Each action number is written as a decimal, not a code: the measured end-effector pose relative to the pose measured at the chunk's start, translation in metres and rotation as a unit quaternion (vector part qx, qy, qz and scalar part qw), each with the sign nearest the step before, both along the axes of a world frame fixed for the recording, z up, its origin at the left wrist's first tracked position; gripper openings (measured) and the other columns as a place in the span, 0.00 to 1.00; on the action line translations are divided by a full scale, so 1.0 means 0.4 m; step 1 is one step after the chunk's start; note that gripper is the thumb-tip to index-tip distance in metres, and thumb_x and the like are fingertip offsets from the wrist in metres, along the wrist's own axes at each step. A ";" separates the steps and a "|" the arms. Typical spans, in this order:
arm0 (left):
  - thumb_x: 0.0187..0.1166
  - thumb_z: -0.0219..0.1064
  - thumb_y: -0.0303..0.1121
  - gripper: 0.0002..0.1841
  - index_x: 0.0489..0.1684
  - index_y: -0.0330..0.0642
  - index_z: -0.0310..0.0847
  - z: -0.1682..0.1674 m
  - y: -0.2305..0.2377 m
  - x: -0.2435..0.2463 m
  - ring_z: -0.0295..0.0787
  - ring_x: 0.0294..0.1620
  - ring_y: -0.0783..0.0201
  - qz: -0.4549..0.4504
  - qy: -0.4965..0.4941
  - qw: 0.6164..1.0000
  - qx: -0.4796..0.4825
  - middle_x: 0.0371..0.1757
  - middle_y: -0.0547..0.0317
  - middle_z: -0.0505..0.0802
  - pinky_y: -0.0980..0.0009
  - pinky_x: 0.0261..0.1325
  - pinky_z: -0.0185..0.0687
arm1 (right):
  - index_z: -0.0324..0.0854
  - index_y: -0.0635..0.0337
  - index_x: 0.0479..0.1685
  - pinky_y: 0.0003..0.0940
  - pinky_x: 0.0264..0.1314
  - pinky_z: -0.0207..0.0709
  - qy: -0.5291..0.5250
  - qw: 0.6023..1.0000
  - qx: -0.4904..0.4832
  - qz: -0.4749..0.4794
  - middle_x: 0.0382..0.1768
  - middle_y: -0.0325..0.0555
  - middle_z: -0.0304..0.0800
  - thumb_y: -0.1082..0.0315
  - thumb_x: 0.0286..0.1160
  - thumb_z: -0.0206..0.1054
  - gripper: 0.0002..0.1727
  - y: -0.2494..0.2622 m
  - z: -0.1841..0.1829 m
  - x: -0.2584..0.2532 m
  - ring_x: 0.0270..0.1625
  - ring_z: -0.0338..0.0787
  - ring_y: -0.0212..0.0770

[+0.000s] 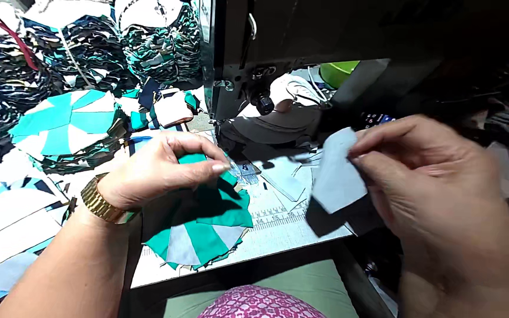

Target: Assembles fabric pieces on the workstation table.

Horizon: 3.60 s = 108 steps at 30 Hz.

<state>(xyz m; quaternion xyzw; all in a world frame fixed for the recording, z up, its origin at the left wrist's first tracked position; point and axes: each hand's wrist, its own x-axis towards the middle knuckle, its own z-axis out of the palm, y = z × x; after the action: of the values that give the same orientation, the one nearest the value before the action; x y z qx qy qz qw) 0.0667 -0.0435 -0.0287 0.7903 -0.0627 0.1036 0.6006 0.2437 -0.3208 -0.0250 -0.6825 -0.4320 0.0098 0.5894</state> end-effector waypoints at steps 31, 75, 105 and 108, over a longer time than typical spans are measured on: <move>0.71 0.76 0.37 0.12 0.46 0.41 0.88 -0.015 -0.103 0.011 0.82 0.32 0.70 0.160 -0.269 0.875 0.368 0.35 0.59 0.86 0.75 0.30 0.76 | 0.91 0.66 0.49 0.22 0.47 0.91 -0.044 0.996 0.065 0.032 0.46 0.42 0.92 0.81 0.65 0.73 0.13 0.131 -0.014 -0.138 0.45 0.93 0.30; 0.73 0.72 0.57 0.22 0.12 0.58 0.78 0.007 -0.007 -0.018 0.69 0.14 0.75 0.052 0.147 0.891 0.427 0.11 0.75 0.74 0.69 0.18 0.63 | 0.82 0.58 0.49 0.25 0.31 0.78 -0.166 0.970 -0.175 0.014 0.30 0.37 0.82 0.69 0.70 0.76 0.12 0.207 -0.126 -0.120 0.28 0.80 0.30; 0.93 0.39 0.40 0.21 0.49 0.53 0.83 0.000 0.080 -0.020 0.63 0.09 0.80 0.233 0.115 0.956 -0.136 0.17 0.69 0.78 0.86 0.12 0.59 | 0.71 0.43 0.87 0.65 0.94 0.39 -0.282 0.869 -0.319 0.252 0.90 0.54 0.60 0.38 0.88 0.51 0.34 0.295 -0.103 -0.247 0.96 0.45 0.58; 0.85 0.42 0.30 0.18 0.53 0.49 0.81 -0.013 0.084 -0.012 0.62 0.08 0.79 0.263 0.139 0.951 -0.081 0.18 0.67 0.76 0.84 0.10 0.57 | 0.67 0.43 0.90 0.63 0.95 0.36 -0.284 0.856 -0.334 0.274 0.91 0.54 0.60 0.40 0.90 0.49 0.33 0.284 -0.102 -0.236 0.97 0.45 0.56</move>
<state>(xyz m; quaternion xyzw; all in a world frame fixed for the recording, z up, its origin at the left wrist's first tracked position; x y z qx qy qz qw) 0.0620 -0.0099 -0.0339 0.7341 0.2399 0.1519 0.6168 0.1493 -0.2073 -0.0657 -0.6655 -0.7209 0.1199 0.1515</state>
